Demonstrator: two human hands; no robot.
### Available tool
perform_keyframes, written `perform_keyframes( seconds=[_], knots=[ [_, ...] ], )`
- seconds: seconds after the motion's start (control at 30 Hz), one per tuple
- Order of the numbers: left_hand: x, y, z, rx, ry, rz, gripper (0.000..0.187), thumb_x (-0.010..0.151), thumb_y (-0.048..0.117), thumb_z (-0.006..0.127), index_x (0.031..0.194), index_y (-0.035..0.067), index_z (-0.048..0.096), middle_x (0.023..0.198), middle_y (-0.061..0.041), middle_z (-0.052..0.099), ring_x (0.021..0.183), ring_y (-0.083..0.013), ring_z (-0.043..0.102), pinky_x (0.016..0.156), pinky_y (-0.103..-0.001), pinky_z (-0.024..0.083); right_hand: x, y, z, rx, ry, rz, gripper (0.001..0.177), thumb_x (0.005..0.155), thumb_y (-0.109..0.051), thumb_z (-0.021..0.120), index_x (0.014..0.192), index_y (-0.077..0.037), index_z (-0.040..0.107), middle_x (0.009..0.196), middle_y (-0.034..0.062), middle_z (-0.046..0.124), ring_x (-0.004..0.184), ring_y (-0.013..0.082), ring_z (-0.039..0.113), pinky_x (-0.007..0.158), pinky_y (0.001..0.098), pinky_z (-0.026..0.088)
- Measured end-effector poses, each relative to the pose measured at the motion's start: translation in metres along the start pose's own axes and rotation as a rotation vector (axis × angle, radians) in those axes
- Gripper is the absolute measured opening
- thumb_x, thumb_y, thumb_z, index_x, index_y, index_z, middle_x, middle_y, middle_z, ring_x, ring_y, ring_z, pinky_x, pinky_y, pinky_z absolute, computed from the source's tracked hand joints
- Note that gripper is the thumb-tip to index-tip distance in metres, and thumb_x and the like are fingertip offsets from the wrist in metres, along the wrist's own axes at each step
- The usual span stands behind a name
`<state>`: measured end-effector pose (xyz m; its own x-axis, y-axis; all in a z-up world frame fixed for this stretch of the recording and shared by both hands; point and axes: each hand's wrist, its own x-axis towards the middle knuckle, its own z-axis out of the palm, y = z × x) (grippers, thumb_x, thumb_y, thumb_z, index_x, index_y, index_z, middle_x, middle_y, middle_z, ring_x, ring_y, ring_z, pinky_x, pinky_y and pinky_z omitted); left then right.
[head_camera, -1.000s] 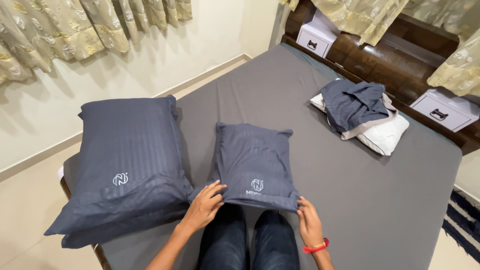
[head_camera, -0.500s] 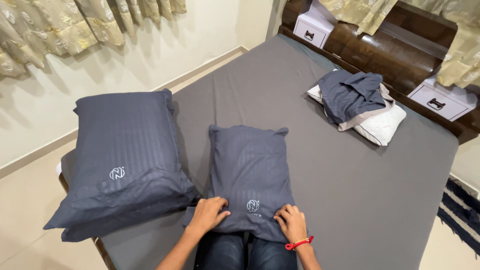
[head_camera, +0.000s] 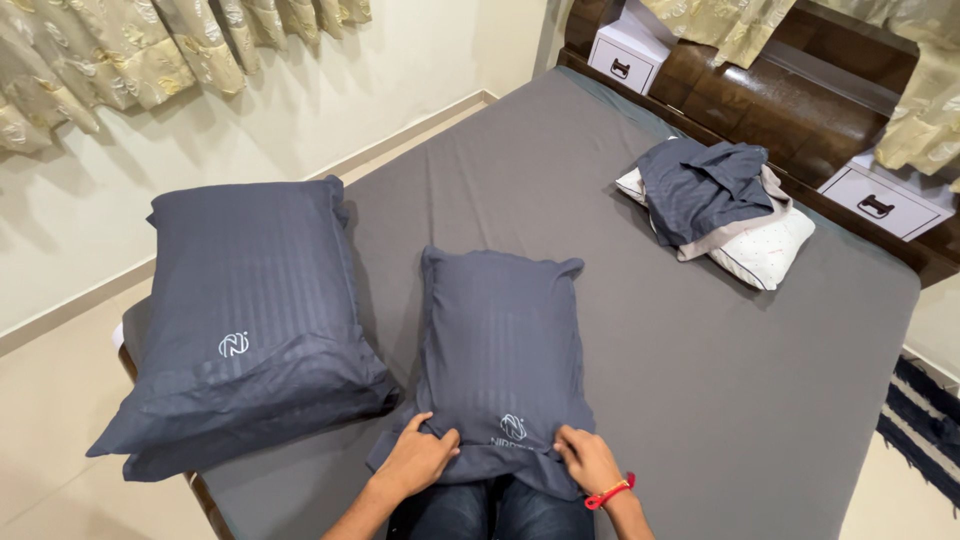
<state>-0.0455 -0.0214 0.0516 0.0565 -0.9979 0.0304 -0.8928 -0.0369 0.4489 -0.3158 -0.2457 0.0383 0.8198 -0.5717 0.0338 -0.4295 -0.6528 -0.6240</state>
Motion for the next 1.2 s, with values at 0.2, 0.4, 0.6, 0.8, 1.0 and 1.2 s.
perform_keyframes(
  seconds=[0.2,0.4,0.6,0.8,1.0,1.2],
  knots=[
    [0.008,0.012,-0.029,-0.277,0.252,-0.12,0.019,0.101,0.03,0.059,0.103,0.012,0.061,0.066,-0.013,0.065,0.069,-0.036,0.066,0.067,-0.048,0.049,0.01,-0.007,0.004,0.119,-0.519,0.269,0.027,0.086,-0.025,0.076,0.104,-0.009,0.066,0.077,0.0111,0.071,0.074,0.0285,0.07,0.071,0.0391,0.053],
    [0.032,0.011,-0.068,-0.312,0.134,-0.256,0.031,0.085,0.04,0.075,0.103,0.015,0.068,0.079,-0.014,0.071,0.081,-0.0351,0.071,0.072,-0.048,0.052,-0.02,0.033,0.01,0.035,-0.188,-0.3,0.053,0.067,-0.039,0.099,0.097,-0.001,0.078,0.096,0.0172,0.072,0.09,0.0355,0.065,0.077,0.0495,0.05],
    [0.036,-0.048,-0.081,-0.214,-0.072,-0.325,0.04,0.072,0.036,0.086,0.104,0.015,0.074,0.103,-0.008,0.075,0.102,-0.0309,0.07,0.087,-0.042,0.054,-0.027,0.083,-0.043,0.199,-0.042,0.403,0.031,0.075,-0.025,0.087,0.098,-0.006,0.079,0.081,0.0126,0.072,0.074,0.026,0.066,0.067,0.0365,0.053],
    [0.037,-0.037,-0.051,0.168,0.465,-0.48,0.039,0.084,0.024,0.074,0.122,0.016,0.069,0.125,-0.004,0.066,0.125,-0.0287,0.058,0.113,-0.048,0.042,-0.003,0.061,-0.047,-0.048,0.415,0.474,0.025,0.087,-0.021,0.072,0.109,-0.009,0.074,0.101,0.0108,0.069,0.087,0.0284,0.066,0.078,0.0386,0.053],
    [0.06,0.017,-0.05,-0.001,0.402,-0.18,0.062,0.074,0.039,0.081,0.125,0.007,0.066,0.137,-0.017,0.056,0.134,-0.0443,0.045,0.105,-0.065,0.033,0.025,-0.033,0.005,-0.219,0.581,-0.063,0.046,0.087,-0.03,0.068,0.125,-0.007,0.061,0.132,0.0132,0.06,0.123,0.0347,0.057,0.101,0.0485,0.047],
    [0.084,-0.005,-0.017,-0.129,0.485,-0.257,0.025,0.089,0.028,0.072,0.104,0.009,0.074,0.11,-0.004,0.068,0.112,-0.027,0.059,0.096,-0.044,0.047,0.058,-0.04,0.026,-0.001,0.453,0.151,0.033,0.094,-0.032,0.067,0.121,-0.014,0.072,0.121,0.0039,0.069,0.115,0.0251,0.063,0.098,0.0416,0.049]
  ],
)
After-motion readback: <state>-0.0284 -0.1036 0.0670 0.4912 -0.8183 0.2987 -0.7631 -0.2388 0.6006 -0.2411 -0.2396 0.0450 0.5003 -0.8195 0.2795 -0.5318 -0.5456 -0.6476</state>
